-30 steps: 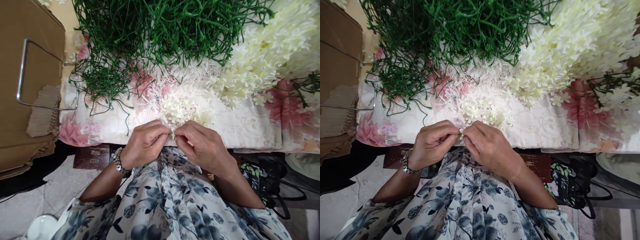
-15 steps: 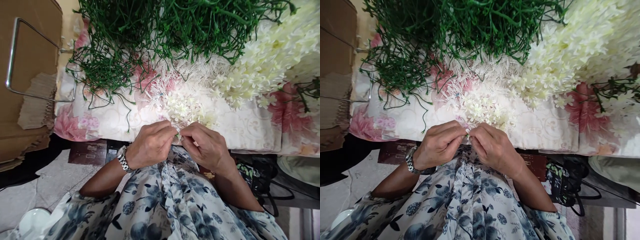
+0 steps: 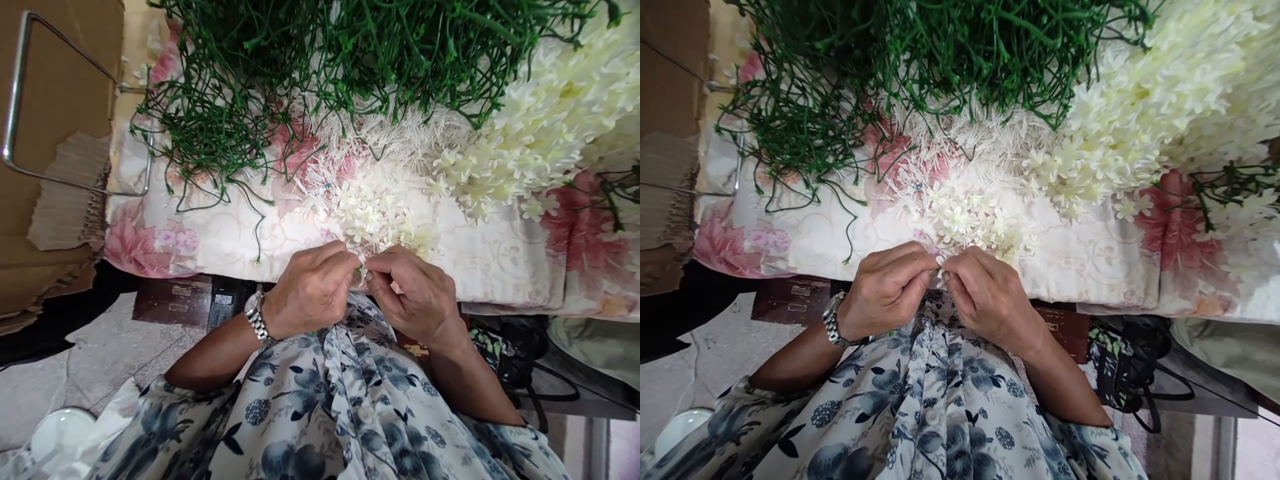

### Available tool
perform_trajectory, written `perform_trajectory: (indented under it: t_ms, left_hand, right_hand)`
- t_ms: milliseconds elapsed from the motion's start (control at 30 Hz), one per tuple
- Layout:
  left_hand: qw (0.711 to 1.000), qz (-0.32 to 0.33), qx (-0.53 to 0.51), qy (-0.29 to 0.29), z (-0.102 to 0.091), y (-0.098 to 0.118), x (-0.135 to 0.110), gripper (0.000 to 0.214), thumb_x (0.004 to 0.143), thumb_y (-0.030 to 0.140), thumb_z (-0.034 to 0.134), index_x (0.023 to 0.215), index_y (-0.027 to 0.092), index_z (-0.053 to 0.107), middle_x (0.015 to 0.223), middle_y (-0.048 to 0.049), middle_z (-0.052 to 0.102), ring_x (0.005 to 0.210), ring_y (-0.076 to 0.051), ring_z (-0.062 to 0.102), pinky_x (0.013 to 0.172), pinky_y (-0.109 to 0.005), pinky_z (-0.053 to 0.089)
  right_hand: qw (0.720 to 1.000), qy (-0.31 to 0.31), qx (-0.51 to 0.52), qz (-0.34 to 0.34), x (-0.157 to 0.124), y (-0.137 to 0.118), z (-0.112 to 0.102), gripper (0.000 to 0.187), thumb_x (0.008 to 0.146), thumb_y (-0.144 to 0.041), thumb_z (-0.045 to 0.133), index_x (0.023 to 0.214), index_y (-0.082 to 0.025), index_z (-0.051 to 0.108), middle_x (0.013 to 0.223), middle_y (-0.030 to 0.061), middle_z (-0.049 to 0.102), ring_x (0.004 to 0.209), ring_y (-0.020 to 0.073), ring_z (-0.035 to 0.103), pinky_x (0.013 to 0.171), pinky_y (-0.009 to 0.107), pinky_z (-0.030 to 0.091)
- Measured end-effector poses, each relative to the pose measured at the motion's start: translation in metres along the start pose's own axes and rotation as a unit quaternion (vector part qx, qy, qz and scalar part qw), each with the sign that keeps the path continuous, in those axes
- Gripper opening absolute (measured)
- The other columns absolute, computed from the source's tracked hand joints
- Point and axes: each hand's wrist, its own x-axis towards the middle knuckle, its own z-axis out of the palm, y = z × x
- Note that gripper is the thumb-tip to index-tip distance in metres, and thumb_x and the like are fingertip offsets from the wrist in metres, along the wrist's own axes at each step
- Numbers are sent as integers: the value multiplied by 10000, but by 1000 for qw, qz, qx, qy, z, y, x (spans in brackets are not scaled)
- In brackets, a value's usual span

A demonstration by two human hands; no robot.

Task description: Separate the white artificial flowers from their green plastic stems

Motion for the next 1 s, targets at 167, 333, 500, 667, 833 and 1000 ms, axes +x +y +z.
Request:
perform_trajectory:
  t_ms: [167, 333, 500, 667, 833, 1000]
  left_hand:
    - [1000, -24, -6, 15, 1, 3, 0, 169, 777, 51, 429, 770, 123, 581, 714, -47, 616, 684, -130, 584, 627, -245, 497]
    - [999, -21, 11, 23, 2, 3, 2, 172, 752, 41, 428, 744, 109, 586, 682, -56, 600, 645, -140, 572, 580, -248, 477]
    - [999, -29, 14, 21, 5, 4, 5, 174, 719, 28, 418, 704, 115, 568, 641, -42, 554, 600, -131, 524, 542, -246, 435]
    - [998, -31, -15, 53, 8, 2, 8, 176, 735, 25, 411, 696, 120, 554, 626, -22, 515, 593, -117, 489, 541, -241, 409]
    - [982, -118, -144, 39, 1, -7, 7, 142, 775, 57, 467, 737, 134, 580, 653, 7, 557, 610, -84, 518, 580, -203, 420]
    - [962, -177, -206, 10, -7, -14, 3, 126, 763, 77, 491, 736, 138, 598, 660, 13, 577, 600, -74, 514, 550, -184, 411]
  right_hand:
    - [1000, 8, 2, -2, 3, -2, -1, 145, 793, -73, 507, 887, -180, 531, 721, -4, 568, 697, 106, 556, 623, 224, 453]
    - [1000, 7, -4, -8, 6, -3, -1, 151, 806, -70, 487, 900, -181, 527, 722, 0, 573, 684, 105, 552, 588, 223, 440]
    - [1000, 8, -14, -14, 5, -2, -1, 162, 798, -61, 488, 906, -177, 519, 734, 1, 562, 691, 104, 544, 589, 220, 435]
    - [999, 4, -35, -16, 8, 0, -1, 150, 812, -77, 474, 919, -175, 514, 747, 8, 549, 692, 110, 538, 606, 223, 447]
    - [998, -21, -53, -29, 15, 1, -4, 132, 849, -120, 468, 967, -165, 505, 804, 38, 593, 768, 132, 564, 676, 250, 480]
    - [996, -13, -77, -53, 15, 2, -7, 194, 837, -151, 520, 1030, -152, 506, 879, 61, 621, 841, 155, 577, 727, 276, 492]
